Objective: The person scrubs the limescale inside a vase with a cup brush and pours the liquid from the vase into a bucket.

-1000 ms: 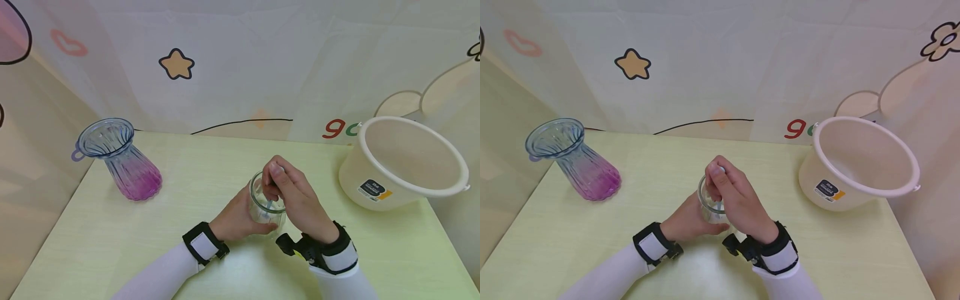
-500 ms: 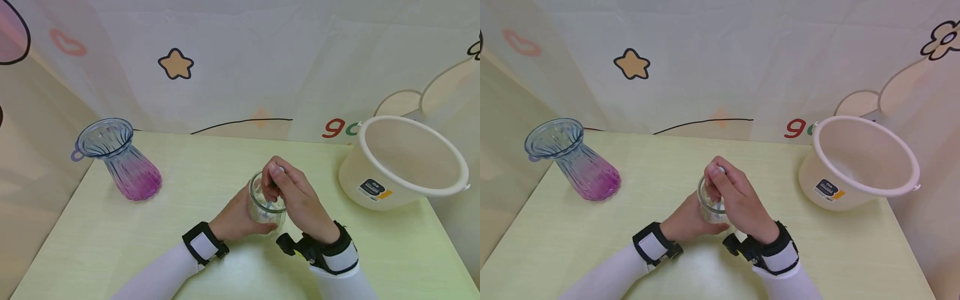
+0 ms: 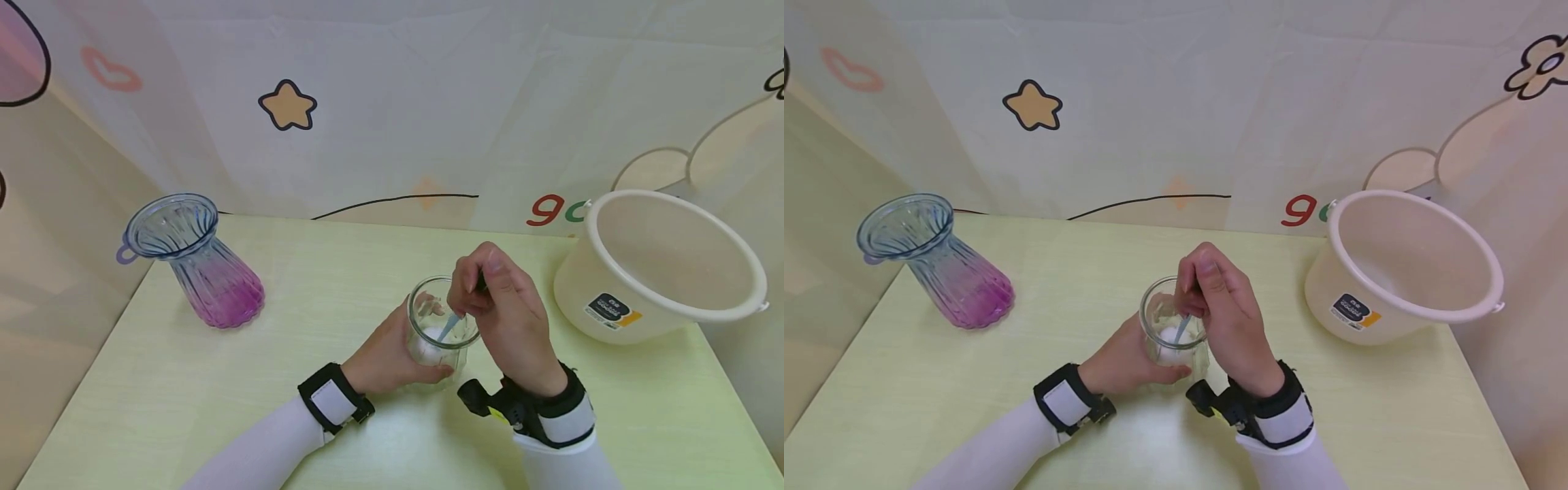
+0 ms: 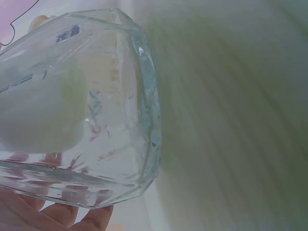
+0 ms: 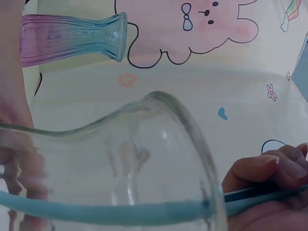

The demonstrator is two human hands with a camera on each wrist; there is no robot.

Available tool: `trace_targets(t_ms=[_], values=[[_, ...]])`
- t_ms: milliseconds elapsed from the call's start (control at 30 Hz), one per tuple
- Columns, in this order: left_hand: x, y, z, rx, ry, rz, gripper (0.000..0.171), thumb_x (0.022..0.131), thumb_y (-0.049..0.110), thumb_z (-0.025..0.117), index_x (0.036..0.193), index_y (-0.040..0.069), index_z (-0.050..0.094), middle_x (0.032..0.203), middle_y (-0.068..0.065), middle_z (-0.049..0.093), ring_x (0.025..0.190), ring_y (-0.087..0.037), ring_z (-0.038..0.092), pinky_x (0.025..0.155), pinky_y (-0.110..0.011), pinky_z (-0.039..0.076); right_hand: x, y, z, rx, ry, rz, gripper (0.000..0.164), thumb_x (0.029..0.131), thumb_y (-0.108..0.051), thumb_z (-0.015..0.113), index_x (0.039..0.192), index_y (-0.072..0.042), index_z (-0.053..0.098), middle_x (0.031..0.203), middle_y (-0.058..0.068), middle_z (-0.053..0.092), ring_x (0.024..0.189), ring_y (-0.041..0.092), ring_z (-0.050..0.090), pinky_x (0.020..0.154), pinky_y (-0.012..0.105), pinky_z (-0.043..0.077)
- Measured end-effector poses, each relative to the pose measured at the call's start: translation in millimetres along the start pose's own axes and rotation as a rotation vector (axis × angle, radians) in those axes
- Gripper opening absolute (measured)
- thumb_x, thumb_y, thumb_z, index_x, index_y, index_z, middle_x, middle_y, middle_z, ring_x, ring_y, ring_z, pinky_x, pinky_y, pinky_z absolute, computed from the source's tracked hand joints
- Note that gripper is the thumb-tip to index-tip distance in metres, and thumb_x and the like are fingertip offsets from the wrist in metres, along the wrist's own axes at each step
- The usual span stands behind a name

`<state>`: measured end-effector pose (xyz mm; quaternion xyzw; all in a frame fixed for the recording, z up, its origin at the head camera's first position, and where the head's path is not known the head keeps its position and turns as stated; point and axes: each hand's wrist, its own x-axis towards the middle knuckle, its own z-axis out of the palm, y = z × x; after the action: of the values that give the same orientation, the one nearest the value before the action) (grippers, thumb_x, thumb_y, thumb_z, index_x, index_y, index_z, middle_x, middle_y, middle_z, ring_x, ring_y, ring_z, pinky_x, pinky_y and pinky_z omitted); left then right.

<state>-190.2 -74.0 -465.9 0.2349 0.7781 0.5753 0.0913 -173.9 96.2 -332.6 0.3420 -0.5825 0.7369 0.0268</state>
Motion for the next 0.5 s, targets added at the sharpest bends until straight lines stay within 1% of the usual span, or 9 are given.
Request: trace_targets(t_ms=[100,200,300,367,500], values=[[0.0,-0.4,0.1,0.008,0.001,-0.003,0.092,0.072,0.031,0.095,0.145,0.022,0.04,0.131,0.003,0.059,0.113,-0.014,0.06,0.096,-0.033,0.053,0.6,-1.9,-1.5,0.066,0.023,-0.035,0.034,0.114,-0.025,0.03,0.088,-0.008,0.044,0.07,0.003,0.028,0.064,0.021,0.03,0.062,0.036,0.029],[-0.1,-0.7,0.2,0.013,0.004,-0.008,0.09,0.072,0.031,0.095,0.144,0.023,0.04,0.129,0.007,0.058,0.112,-0.014,0.06,0.094,-0.032,0.054,1.6,-3.2,-2.4,0.121,0.061,-0.066,0.034,0.114,-0.026,0.032,0.088,-0.009,0.046,0.069,0.003,0.027,0.062,0.019,0.029,0.062,0.037,0.027],[-0.2,-1.1,0.5,0.023,0.007,-0.006,0.089,0.072,0.031,0.095,0.142,0.023,0.041,0.129,0.007,0.057,0.111,-0.014,0.06,0.092,-0.031,0.055,2.6,-3.4,-3.0,0.163,0.091,-0.101,0.032,0.114,-0.027,0.034,0.089,-0.01,0.047,0.069,0.002,0.026,0.06,0.018,0.028,0.06,0.037,0.024],[-0.2,-1.3,0.6,0.022,0.008,-0.006,0.089,0.072,0.03,0.095,0.142,0.024,0.041,0.129,0.007,0.057,0.111,-0.014,0.06,0.091,-0.031,0.055,2.7,-2.9,-2.1,0.177,0.093,-0.12,0.032,0.114,-0.026,0.034,0.089,-0.009,0.047,0.069,0.002,0.027,0.059,0.018,0.028,0.059,0.037,0.023],[0.1,-1.7,0.5,0.016,0.005,0.003,0.089,0.072,0.03,0.095,0.142,0.022,0.041,0.127,0.007,0.058,0.11,-0.014,0.06,0.092,-0.031,0.055,2.0,-0.4,2.7,0.181,0.075,-0.123,0.033,0.113,-0.026,0.035,0.088,-0.008,0.047,0.068,0.002,0.027,0.059,0.017,0.027,0.057,0.035,0.022]])
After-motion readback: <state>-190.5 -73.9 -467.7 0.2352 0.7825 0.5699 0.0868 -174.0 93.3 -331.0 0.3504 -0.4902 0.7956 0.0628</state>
